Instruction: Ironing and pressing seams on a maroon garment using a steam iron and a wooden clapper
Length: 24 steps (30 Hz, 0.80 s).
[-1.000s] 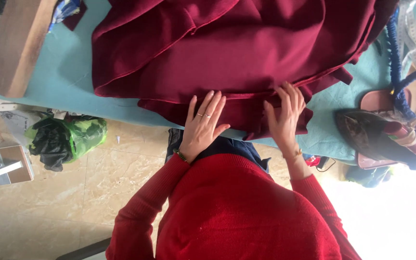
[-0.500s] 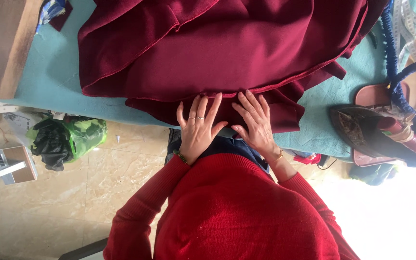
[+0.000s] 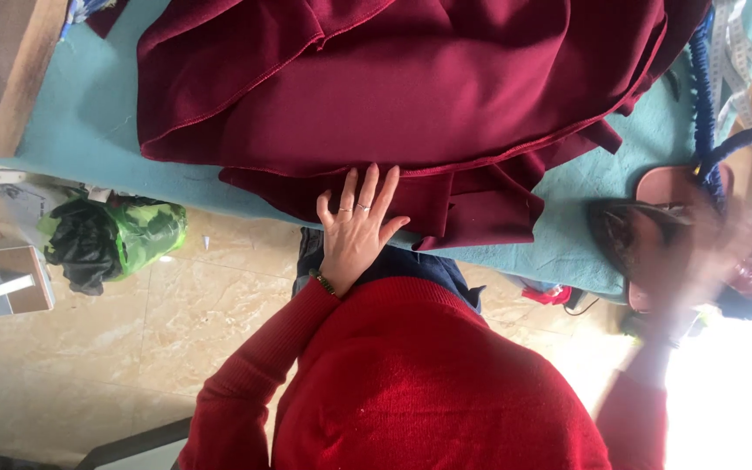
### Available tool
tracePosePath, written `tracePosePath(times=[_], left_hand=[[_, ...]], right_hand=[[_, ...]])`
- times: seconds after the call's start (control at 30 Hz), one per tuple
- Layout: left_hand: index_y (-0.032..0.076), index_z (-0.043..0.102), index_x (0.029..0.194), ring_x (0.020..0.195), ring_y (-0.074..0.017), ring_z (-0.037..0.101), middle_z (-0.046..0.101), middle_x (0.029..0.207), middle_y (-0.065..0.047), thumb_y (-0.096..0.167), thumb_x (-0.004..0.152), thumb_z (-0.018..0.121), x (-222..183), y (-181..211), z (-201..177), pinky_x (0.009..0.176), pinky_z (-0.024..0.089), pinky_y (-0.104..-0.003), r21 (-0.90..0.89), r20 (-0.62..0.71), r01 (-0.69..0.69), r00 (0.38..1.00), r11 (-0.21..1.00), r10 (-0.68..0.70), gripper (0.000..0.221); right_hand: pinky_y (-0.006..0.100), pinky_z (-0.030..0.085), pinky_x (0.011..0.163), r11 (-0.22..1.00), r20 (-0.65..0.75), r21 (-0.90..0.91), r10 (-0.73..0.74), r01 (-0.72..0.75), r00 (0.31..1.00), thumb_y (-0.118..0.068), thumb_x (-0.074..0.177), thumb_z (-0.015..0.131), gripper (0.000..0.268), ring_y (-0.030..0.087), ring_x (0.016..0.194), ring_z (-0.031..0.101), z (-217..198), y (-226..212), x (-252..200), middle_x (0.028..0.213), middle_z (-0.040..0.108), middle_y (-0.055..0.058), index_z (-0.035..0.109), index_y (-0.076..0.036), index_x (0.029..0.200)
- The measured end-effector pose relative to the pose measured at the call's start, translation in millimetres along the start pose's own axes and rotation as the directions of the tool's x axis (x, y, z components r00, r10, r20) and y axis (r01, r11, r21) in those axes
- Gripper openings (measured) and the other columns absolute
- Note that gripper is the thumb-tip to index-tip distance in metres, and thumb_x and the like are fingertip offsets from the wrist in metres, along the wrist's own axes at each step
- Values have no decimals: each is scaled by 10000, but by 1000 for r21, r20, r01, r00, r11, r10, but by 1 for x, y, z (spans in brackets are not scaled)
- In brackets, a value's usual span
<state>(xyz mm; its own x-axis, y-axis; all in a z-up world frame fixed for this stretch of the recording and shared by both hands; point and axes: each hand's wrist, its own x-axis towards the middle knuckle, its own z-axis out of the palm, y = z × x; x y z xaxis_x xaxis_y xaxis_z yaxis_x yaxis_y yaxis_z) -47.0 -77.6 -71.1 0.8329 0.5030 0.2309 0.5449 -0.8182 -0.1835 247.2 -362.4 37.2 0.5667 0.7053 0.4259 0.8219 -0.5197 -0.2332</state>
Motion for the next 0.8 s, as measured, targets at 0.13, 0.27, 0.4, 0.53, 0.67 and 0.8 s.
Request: tracePosePath(times=[0.13, 0.27, 0.4, 0.53, 0.67, 0.8], left_hand=[[377, 358, 1614, 1345, -196, 516, 430, 1586, 15, 821, 1029, 420, 4, 1, -5, 1031, 394, -475, -9, 9, -4, 1000, 1000, 4, 737], [354, 361, 1609, 1332, -209, 519, 476, 1563, 22, 802, 1010, 395, 6, 3, -8, 1006, 396, -474, -53, 37, 19, 999, 998, -17, 749], [341, 352, 1612, 1318, -199, 533, 511, 1544, 28, 789, 1025, 408, 8, 1, -11, 1004, 410, -467, -36, 23, 11, 1000, 999, -10, 740], [335, 357, 1610, 1334, -212, 512, 499, 1544, 17, 782, 1026, 423, 6, 2, -7, 1001, 432, -475, -71, 14, 16, 1000, 997, -15, 739], [336, 332, 1617, 1357, -221, 495, 488, 1549, 4, 784, 1028, 438, 5, 2, -4, 1003, 435, -479, -95, 6, 16, 1000, 995, -16, 747], [336, 353, 1607, 1342, -215, 510, 503, 1532, 14, 780, 1025, 450, 5, 2, 1, 1001, 434, -481, -121, -12, 23, 1000, 992, -25, 738]], right_hand=[[555, 422, 962, 879, 362, -390, 420, -274, 833, -411, 844, 836, 824, 479, 1172, 591, -42, 74, -18, 1317, 694, 241, 614, -103, 1575], [455, 428, 915, 852, 572, -262, 516, -454, 637, -285, 844, 783, 574, 383, 1093, 637, -52, 83, -10, 1194, 732, 158, 714, -173, 1402], [463, 435, 968, 831, 610, -306, 545, -464, 575, -315, 867, 742, 613, 355, 1145, 635, -54, 49, 5, 1235, 726, 110, 662, -247, 1471], [471, 450, 971, 823, 564, -274, 556, -497, 610, -308, 891, 719, 579, 350, 1118, 637, -46, -3, 14, 1184, 726, 66, 648, -297, 1465], [436, 492, 819, 922, 512, -165, 384, -350, 769, -339, 928, 771, 475, 325, 969, 688, -14, -39, 6, 1076, 743, 118, 679, -205, 1374], [370, 580, 714, 1000, 466, -18, 3, 6, 885, -393, 925, 833, 541, 210, 773, 707, 15, -73, 23, 853, 740, 67, 700, -153, 1390]])
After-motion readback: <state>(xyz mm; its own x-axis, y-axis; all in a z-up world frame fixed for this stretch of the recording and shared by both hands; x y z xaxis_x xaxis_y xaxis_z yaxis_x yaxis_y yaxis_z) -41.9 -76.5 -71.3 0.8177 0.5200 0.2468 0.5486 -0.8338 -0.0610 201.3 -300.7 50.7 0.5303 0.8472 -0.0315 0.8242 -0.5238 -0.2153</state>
